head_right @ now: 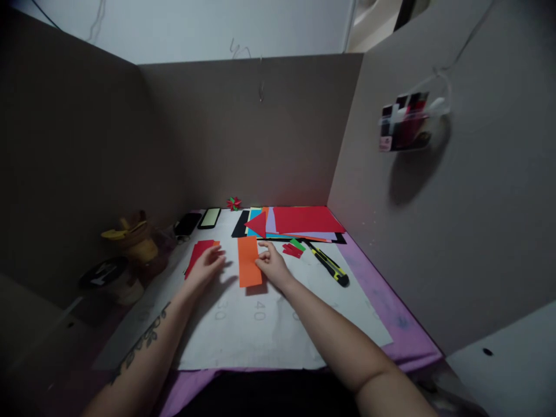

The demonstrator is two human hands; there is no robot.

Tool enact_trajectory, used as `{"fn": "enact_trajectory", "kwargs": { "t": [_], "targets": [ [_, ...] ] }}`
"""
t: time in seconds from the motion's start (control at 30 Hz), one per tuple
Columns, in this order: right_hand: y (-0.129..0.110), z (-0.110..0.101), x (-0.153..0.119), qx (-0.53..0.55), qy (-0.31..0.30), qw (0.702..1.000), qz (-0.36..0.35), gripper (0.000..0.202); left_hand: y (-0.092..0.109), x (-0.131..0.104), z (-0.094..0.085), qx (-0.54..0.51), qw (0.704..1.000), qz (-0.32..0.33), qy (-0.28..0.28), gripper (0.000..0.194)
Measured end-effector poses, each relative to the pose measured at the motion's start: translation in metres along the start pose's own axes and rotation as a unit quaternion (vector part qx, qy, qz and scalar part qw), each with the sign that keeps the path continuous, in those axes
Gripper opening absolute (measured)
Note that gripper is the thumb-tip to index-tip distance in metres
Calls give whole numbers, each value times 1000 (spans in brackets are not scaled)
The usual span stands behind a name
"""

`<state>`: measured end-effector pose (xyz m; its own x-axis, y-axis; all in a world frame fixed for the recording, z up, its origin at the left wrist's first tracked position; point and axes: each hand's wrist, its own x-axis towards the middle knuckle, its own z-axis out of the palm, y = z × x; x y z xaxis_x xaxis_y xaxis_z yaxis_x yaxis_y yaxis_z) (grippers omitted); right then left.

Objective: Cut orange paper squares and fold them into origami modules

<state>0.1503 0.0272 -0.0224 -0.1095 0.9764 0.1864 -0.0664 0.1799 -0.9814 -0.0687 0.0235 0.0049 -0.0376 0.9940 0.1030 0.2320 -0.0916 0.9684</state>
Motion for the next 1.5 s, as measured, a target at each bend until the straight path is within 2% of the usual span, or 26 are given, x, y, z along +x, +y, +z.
{"fn": "enact_trajectory", "kwargs": {
  "t": [0.07,0.13,0.23,0.3,0.4,0.47,0.53,0.63,0.7,0.8,0.9,1.07,1.13,1.2,1.23,1.4,1.5],
  "targets": [
    [-3,6,-6,9,-35,999,-3,43,2,-10,20,-125,983,-77,-106,56],
    [-5,10,-10,-1,-64,998,-10,34,1,-18,31,-196,965,-83,-151,52],
    [-7,8,-11,-28,-76,996,-27,21,1,-23,34,-244,954,-82,-152,45],
    [-10,3,-11,-68,-75,993,-66,25,3,-23,31,-262,949,-104,-143,44],
    [-15,-2,-12,-144,-107,974,-140,33,8,-23,29,-276,943,-130,-131,43],
    [-17,-3,-14,-162,-125,966,-158,28,10,-23,28,-276,942,-140,-128,40],
    [-16,0,-14,-155,-116,969,-154,19,9,-23,29,-264,946,-145,-122,38],
    [-11,6,-12,-110,-60,985,-119,9,6,-24,31,-234,955,-137,-119,42],
    [-8,9,-10,-58,-23,995,-78,11,4,-25,32,-218,955,-130,-152,46],
    [-4,13,-8,47,-9,999,-21,22,2,-27,33,-206,948,-119,-209,48],
    [-4,15,-8,118,2,993,14,23,0,-27,32,-191,947,-118,-229,44],
    [-6,18,-12,109,-5,994,12,21,2,-29,27,-166,942,-124,-265,35],
    [-5,19,-12,82,21,996,2,21,4,-31,28,-169,936,-129,-280,35],
    [-4,19,-12,60,56,997,-7,22,5,-32,31,-182,938,-132,-264,37],
    [-3,19,-11,53,72,996,-11,22,5,-31,33,-189,944,-131,-237,39],
    [0,16,-8,24,134,990,-38,21,5,-27,43,-211,972,-92,-45,35],
    [-1,17,-9,11,150,988,-45,22,5,-28,46,-175,983,-48,-16,32]
  ]
}}
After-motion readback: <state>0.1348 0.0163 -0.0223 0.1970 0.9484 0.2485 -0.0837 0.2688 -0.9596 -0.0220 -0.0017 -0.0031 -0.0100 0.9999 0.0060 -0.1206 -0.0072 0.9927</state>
